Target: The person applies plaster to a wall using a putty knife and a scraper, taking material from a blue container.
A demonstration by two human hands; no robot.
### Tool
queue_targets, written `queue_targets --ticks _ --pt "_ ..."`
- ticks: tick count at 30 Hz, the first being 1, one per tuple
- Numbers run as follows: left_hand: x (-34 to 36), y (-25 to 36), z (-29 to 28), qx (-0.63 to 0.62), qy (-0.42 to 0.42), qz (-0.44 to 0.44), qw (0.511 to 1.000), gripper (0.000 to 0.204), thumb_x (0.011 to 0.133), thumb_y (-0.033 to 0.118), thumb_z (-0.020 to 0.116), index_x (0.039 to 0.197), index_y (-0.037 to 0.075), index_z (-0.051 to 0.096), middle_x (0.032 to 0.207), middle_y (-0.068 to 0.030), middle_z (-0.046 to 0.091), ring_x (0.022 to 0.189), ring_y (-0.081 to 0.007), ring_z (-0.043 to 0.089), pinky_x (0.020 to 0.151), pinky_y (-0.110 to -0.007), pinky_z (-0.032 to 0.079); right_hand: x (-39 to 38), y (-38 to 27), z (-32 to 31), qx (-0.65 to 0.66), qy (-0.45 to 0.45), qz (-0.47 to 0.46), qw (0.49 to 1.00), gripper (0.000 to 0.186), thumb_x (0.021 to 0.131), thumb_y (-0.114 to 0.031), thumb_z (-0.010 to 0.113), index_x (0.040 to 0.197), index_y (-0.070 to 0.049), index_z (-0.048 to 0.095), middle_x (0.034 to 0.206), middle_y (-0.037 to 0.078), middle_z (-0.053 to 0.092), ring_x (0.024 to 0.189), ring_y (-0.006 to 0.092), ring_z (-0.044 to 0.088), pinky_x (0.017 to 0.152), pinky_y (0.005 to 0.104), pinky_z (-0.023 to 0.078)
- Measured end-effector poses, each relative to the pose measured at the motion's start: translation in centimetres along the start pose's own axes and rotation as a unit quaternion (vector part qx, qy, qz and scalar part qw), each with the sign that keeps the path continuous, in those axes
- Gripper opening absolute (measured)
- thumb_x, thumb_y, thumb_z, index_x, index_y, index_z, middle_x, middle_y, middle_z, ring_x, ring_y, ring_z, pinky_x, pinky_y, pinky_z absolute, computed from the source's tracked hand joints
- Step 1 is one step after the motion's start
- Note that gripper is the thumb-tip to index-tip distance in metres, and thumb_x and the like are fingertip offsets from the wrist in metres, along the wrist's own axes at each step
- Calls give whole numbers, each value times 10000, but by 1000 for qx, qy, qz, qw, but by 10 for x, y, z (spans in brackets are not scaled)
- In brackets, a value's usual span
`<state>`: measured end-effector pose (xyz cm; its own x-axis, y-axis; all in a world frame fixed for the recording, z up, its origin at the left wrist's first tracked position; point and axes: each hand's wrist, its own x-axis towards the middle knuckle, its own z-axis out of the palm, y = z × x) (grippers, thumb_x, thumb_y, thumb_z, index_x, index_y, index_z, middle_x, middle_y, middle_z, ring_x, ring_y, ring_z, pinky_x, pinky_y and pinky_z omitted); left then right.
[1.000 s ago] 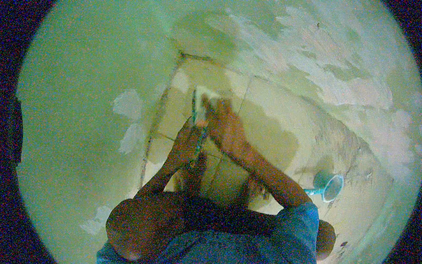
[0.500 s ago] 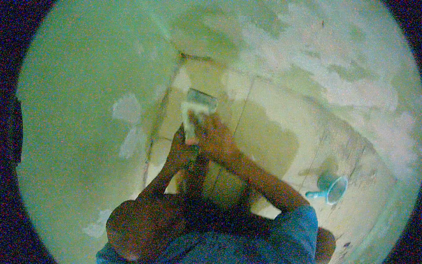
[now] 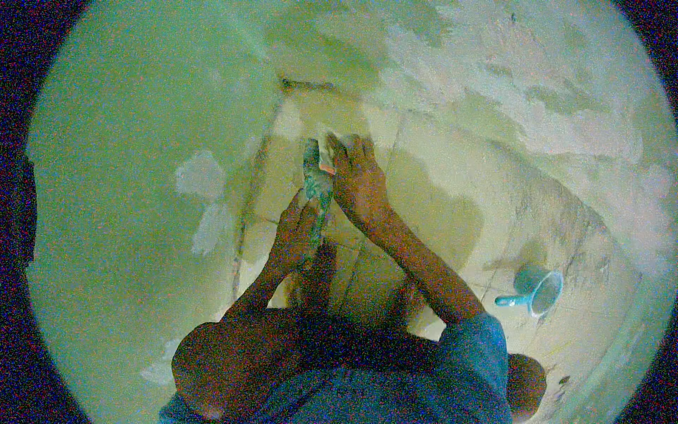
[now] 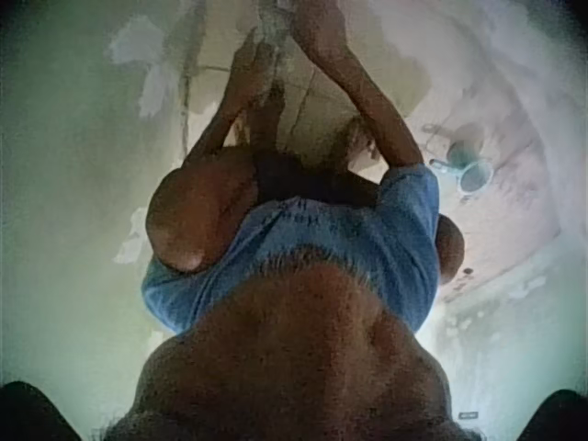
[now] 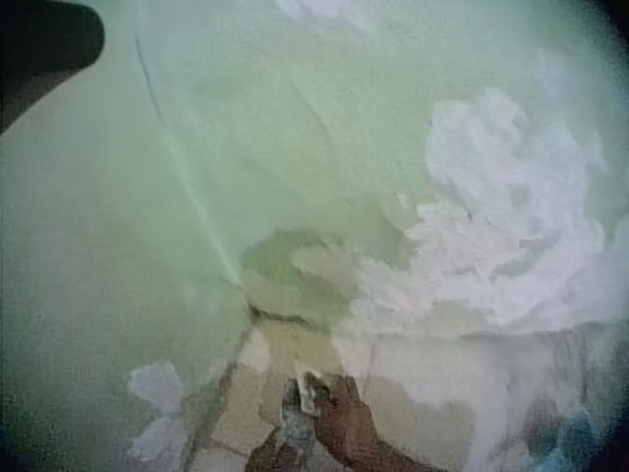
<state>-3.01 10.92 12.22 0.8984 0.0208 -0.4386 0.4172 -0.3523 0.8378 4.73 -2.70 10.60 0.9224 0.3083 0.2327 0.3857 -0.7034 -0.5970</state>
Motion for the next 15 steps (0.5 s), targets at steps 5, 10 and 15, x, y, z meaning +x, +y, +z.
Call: queue_targets --ticks 5,10,15 --pt "4 -7 -3 -30 47 103 993 318 902 153 431 1183 3 438 822 -139 609 767 -243 591 687 -348 471 -21 -24 5 2 -53 -20 998 484 781 -172 563 1248 -74 478 1114 239 450 1003 381 478 800 416 470" --pt "5 -18 -4 -71 72 117 988 313 895 155 446 1162 -8 448 919 -144 591 816 -248 578 715 -350 464 -28 -29 -1 124 -110 93 982 460 812 -203 556 1254 -96 481 1093 234 450 966 393 501 777 416 471" --pt "7 -24 -4 -68 79 124 987 300 906 161 419 1143 -18 459 970 -179 571 859 -275 571 742 -359 453 -44 -33 4 -27 -55 -140 988 471 790 -118 563 1252 -80 481 1060 213 477 917 392 521 765 439 474"
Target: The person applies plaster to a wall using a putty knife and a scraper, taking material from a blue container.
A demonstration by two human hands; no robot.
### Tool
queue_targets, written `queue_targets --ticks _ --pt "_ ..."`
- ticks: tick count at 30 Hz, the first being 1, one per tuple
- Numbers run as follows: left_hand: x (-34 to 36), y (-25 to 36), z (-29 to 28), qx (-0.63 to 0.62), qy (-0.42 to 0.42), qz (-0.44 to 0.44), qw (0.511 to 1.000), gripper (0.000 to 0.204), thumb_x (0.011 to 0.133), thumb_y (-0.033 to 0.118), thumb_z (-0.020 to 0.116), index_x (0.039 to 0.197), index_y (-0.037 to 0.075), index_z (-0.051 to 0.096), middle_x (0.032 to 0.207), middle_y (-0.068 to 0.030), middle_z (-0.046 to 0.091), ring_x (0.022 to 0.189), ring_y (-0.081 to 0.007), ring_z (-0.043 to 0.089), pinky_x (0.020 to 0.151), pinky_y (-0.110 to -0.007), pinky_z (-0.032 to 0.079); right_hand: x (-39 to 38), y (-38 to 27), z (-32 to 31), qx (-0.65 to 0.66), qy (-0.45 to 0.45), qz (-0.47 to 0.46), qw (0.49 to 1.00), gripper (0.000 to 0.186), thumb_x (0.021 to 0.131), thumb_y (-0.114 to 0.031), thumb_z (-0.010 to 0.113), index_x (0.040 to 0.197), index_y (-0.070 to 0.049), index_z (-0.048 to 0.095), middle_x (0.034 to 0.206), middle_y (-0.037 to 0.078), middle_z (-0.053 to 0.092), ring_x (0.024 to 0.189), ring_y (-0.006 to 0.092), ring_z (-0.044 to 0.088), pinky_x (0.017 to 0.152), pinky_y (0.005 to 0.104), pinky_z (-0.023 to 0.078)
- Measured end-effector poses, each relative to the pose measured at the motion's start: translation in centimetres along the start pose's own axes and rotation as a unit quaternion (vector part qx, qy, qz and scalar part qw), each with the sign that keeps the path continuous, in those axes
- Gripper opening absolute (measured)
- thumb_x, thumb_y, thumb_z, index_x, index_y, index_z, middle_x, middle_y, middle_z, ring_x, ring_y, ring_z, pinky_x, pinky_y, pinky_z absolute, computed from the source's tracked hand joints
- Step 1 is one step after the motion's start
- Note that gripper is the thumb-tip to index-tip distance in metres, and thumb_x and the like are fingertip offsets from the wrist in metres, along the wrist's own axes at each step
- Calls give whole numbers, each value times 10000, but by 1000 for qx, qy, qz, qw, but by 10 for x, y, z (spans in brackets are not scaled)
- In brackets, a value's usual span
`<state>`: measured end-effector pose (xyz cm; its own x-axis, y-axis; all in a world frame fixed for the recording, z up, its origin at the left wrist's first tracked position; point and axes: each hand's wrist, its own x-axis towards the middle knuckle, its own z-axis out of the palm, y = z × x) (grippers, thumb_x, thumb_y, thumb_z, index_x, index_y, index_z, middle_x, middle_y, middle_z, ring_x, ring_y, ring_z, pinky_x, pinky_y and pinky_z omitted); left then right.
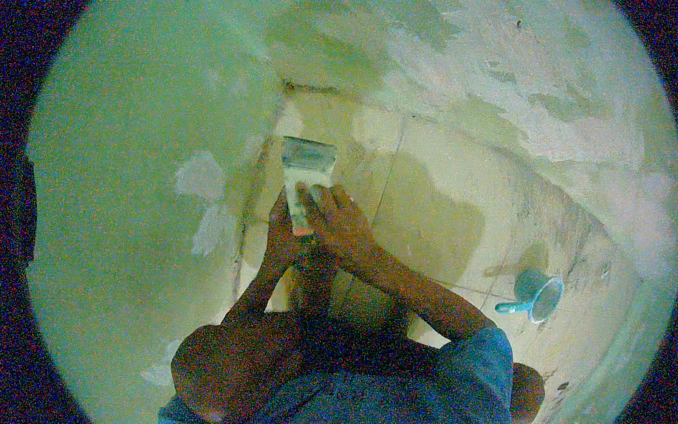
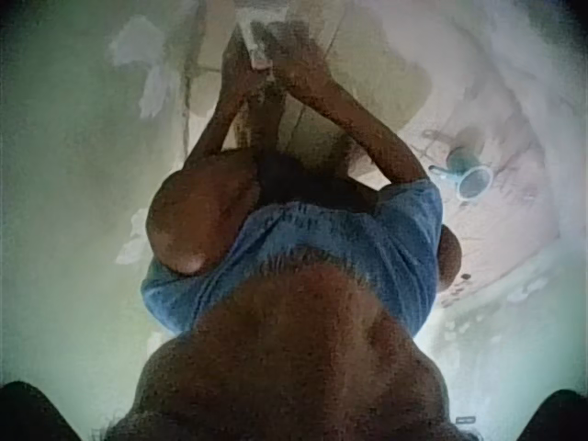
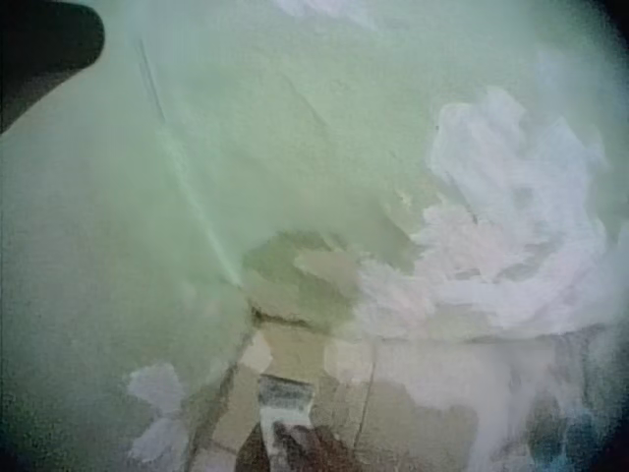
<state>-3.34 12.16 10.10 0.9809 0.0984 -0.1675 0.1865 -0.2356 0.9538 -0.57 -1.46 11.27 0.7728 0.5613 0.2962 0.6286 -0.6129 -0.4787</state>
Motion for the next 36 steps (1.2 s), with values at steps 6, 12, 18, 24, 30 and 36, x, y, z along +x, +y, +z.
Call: queue_targets --ticks 6,12,18,24,30,36 --pt "-5 6 -4 35 -33 -3 999 305 898 138 424 1166 -2 461 1013 -174 578 950 -301 568 806 -373 444 10 19 0 154 -34 192 969 452 816 -191 545 1249 -77 479 1031 211 480 864 393 512 754 455 455" --pt "-11 3 -7 74 -14 44 996 338 883 138 457 1192 2 458 1065 -176 578 1012 -279 563 850 -363 449 0 -8 5 27 11 -11 1000 447 805 -158 549 1244 -101 489 1031 201 499 1001 400 475 796 418 464" --pt "-4 -32 -3 65 33 18 997 277 927 160 393 1138 5 485 958 -167 575 858 -227 575 706 -369 471 15 -10 -17 126 -127 184 966 449 853 -174 462 1290 -79 419 1047 224 503 939 390 486 748 467 464" --pt "-4 4 -1 -76 20 -30 996 259 924 174 416 1110 7 486 929 -115 579 841 -213 558 719 -355 463 -12 -4 6 52 -45 21 997 527 819 -217 543 1313 -96 400 1127 200 499 1011 387 467 778 466 463" --pt "-7 3 -3 -25 -13 -10 1000 307 890 152 454 1150 -11 461 964 -162 588 849 -298 572 762 -379 458 0 1 3 124 10 83 989 534 780 -206 589 1285 -117 443 1026 189 485 932 366 488 719 433 464" --pt "-16 -8 -3 49 -58 -71 995 306 885 132 426 1147 -24 452 854 -217 593 745 -308 597 665 -398 463 0 1 13 -29 -63 19 997 538 828 -387 508 1293 -123 451 1106 201 484 1019 374 470 849 440 426"
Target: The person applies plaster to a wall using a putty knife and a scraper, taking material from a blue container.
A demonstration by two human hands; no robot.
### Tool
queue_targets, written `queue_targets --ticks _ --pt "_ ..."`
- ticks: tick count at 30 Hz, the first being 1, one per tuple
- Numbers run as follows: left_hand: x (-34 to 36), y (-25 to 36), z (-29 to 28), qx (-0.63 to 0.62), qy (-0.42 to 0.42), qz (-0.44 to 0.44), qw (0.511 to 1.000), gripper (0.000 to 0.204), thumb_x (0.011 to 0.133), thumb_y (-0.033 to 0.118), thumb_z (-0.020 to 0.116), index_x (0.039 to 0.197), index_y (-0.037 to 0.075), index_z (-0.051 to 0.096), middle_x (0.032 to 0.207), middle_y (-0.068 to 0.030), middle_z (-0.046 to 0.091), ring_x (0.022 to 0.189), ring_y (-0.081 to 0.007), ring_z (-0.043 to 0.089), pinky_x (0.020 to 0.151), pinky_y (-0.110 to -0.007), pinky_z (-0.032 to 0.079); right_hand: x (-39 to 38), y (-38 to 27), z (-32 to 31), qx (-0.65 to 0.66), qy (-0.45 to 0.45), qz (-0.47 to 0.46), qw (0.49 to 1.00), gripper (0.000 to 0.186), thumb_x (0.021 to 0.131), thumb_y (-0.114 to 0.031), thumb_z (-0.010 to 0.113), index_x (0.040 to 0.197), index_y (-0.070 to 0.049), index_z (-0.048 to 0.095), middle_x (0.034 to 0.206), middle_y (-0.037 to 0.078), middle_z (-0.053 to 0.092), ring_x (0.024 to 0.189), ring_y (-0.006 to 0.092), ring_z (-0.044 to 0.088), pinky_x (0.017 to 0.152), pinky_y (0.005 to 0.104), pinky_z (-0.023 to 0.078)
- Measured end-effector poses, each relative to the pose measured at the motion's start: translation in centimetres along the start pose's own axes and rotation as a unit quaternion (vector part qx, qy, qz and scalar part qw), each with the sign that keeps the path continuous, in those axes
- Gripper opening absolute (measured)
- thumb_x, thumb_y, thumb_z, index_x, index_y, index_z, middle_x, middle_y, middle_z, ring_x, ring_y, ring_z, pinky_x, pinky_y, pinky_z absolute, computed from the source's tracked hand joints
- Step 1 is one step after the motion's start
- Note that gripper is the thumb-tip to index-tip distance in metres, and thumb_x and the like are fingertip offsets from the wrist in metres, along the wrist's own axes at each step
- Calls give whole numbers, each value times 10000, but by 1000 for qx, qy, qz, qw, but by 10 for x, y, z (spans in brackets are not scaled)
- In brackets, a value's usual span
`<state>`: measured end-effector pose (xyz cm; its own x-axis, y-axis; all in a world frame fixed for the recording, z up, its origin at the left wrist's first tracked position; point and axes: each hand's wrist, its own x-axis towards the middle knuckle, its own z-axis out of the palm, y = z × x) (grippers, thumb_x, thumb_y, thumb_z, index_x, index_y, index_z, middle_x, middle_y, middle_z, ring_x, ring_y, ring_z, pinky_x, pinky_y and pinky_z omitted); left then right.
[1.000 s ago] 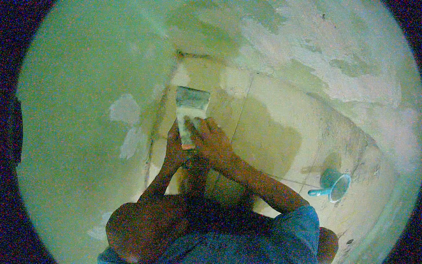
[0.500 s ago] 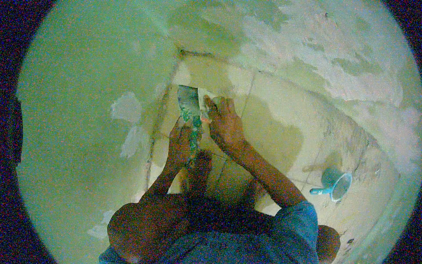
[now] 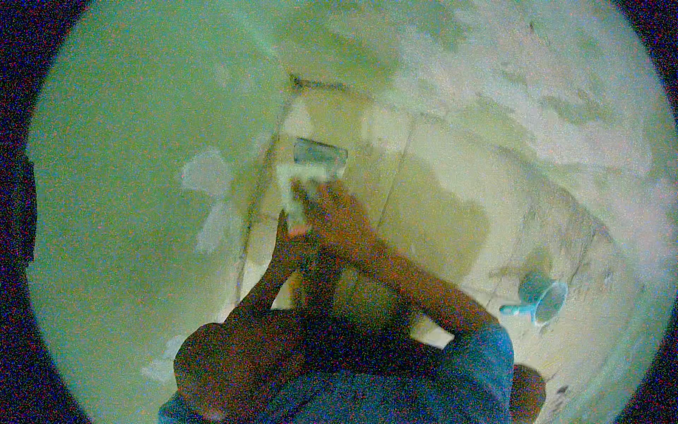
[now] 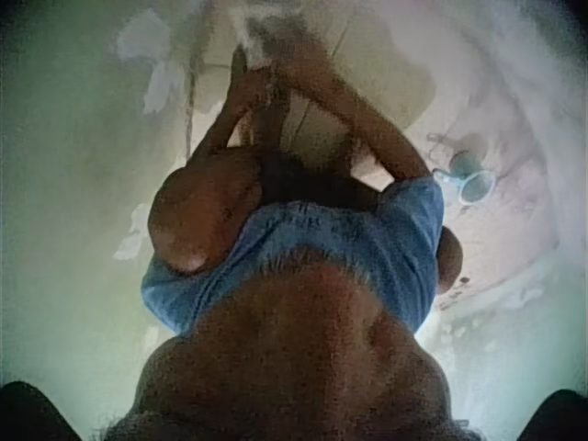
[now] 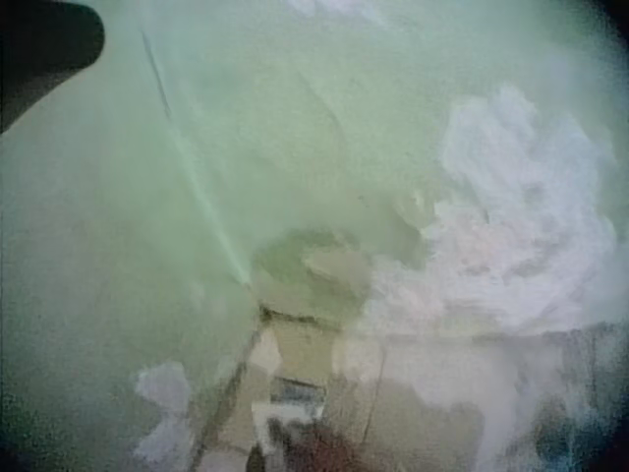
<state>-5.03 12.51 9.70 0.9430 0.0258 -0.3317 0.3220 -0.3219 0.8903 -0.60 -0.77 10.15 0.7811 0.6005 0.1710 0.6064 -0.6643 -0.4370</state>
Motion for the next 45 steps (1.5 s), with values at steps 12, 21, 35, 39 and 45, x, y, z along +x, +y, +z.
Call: queue_targets --ticks 12,21,35,39,45 --pt "11 -6 4 -37 30 -38 998 296 926 230 441 1106 -4 470 836 -111 600 745 -198 590 643 -350 481 11 62 -15 198 220 170 940 278 833 -20 524 1109 -1 502 1036 141 558 882 231 544 758 354 450" --pt "25 12 12 -158 -5 -63 985 247 934 267 452 1021 37 442 783 -78 587 640 -135 572 560 -270 470 0 69 -37 560 237 351 713 164 792 -101 625 926 -53 543 714 -2 527 622 135 497 577 282 432" --pt "6 57 32 -57 -52 -12 997 376 816 153 610 1112 18 421 944 -92 561 864 -163 564 666 -292 508 -121 82 -187 397 167 426 796 111 771 -113 656 824 -43 588 715 43 596 646 178 578 642 284 491" --pt "-8 107 14 -75 -137 -18 988 354 867 230 550 1162 73 432 831 -66 596 539 -152 582 455 -272 478 -118 56 -137 251 288 71 921 236 716 -18 641 938 -91 608 914 110 582 768 220 585 654 296 491" --pt "-17 157 39 45 -210 -37 976 244 920 251 441 1073 62 457 758 -42 548 551 -150 534 477 -282 458 -123 15 -112 174 256 119 943 620 618 52 642 1186 -178 553 1004 121 534 878 315 536 748 351 482"
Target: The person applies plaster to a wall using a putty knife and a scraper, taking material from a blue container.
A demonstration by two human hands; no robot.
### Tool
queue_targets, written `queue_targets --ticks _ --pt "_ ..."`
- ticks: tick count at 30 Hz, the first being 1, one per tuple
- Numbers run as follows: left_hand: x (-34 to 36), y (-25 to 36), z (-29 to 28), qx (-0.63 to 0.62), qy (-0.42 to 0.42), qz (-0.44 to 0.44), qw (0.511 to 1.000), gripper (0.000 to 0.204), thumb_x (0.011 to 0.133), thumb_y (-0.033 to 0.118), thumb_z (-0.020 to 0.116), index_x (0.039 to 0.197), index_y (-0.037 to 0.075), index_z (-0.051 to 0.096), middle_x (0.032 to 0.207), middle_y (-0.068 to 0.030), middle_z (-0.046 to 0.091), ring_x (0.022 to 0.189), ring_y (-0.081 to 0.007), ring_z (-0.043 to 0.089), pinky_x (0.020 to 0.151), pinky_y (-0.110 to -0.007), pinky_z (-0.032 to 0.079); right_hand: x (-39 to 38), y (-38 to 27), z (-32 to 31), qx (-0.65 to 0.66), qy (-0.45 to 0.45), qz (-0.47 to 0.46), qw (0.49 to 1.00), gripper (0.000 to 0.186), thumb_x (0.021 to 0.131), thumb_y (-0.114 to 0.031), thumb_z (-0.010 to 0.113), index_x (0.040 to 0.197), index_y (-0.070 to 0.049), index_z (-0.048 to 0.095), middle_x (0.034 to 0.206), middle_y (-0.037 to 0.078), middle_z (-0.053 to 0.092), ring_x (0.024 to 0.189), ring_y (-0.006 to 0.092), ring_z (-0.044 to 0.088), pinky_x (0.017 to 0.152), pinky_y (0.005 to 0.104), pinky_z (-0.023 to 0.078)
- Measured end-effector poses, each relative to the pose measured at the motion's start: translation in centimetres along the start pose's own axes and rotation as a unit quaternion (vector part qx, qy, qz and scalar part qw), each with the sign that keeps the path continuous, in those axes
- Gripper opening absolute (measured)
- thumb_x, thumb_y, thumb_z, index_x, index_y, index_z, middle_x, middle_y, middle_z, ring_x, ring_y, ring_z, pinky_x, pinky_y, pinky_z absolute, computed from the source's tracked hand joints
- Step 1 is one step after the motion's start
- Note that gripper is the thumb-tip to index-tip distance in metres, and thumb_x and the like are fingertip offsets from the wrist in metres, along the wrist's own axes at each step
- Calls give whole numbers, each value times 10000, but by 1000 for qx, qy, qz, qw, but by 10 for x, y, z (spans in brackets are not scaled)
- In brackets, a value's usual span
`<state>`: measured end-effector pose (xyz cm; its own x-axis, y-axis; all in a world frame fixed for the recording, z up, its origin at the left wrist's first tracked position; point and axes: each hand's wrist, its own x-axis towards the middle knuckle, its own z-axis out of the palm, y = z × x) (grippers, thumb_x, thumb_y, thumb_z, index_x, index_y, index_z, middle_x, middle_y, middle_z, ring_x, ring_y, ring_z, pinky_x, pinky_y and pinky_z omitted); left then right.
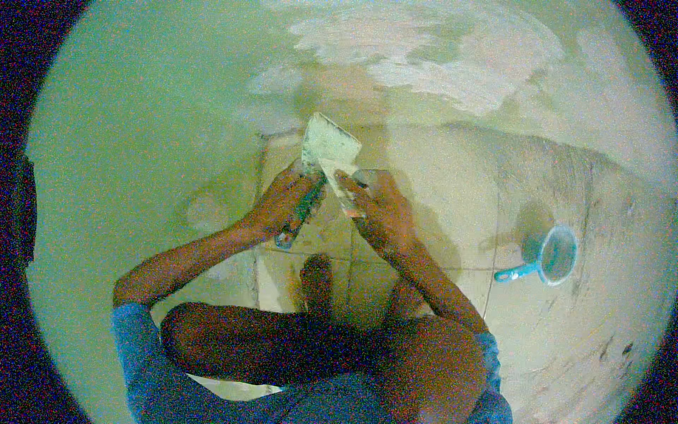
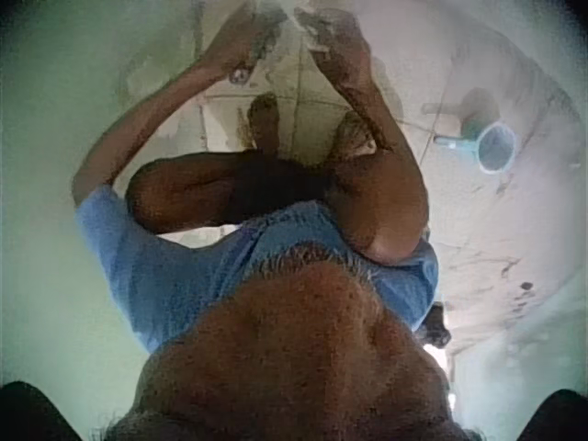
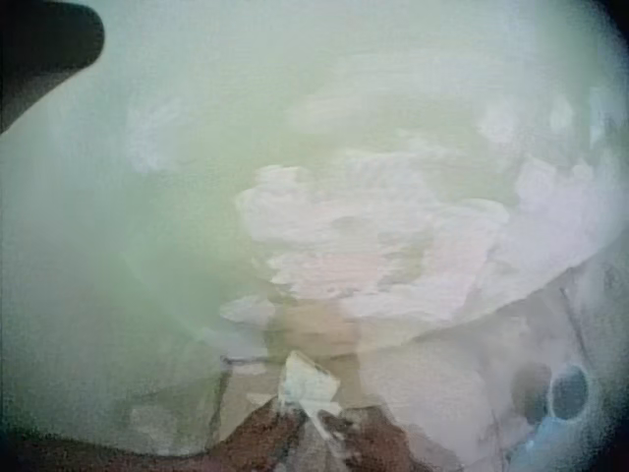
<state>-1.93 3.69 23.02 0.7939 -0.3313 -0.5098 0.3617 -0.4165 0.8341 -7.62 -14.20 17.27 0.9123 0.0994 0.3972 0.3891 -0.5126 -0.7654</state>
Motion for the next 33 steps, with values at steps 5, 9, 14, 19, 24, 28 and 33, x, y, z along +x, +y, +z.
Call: queue_targets --ticks 5,9,14,19,24,28,33 --pt "38 -65 46 423 119 406 801 210 906 192 421 1009 14 467 788 -125 568 638 -316 572 629 -400 476 -35 29 13 -155 3 43 987 607 696 -48 616 1275 -150 468 1048 147 520 934 340 516 743 395 493" --pt "54 -110 108 298 83 307 900 228 906 182 413 1034 1 465 744 -191 574 663 -348 583 648 -438 456 -70 70 1 -194 18 124 973 592 709 -75 623 1274 -150 464 1057 154 525 955 340 497 754 410 484" --pt "48 -98 135 46 53 126 990 235 910 191 416 1035 -4 458 645 -198 566 563 -317 582 537 -423 440 -84 66 5 -164 25 156 974 586 644 5 609 1209 -138 544 994 135 522 902 325 504 739 380 472" --pt "39 -93 134 15 40 96 994 232 909 187 421 1034 -6 454 633 -177 576 502 -277 573 459 -388 434 -71 82 13 -188 41 161 968 560 696 -87 622 1241 -148 505 1057 162 512 957 352 497 764 402 473" --pt "51 -109 128 62 66 155 984 228 900 169 435 1045 -6 450 630 -161 587 481 -235 575 446 -368 452 -65 64 23 -175 44 110 977 608 655 -46 641 1240 -131 502 1024 154 521 922 347 504 732 396 484" --pt "54 -97 124 74 -1 41 996 277 894 172 445 1099 -13 440 663 -172 609 487 -242 591 457 -364 466 -51 84 13 -181 60 109 976 584 635 -4 637 1200 -115 537 1033 147 535 901 331 519 714 378 491" --pt "56 -132 116 185 57 232 953 330 891 189 451 1146 -17 427 662 -178 607 476 -237 586 449 -367 464 -56 79 23 -146 40 129 980 531 640 -5 629 1158 -101 561 978 151 531 873 338 530 697 400 486"
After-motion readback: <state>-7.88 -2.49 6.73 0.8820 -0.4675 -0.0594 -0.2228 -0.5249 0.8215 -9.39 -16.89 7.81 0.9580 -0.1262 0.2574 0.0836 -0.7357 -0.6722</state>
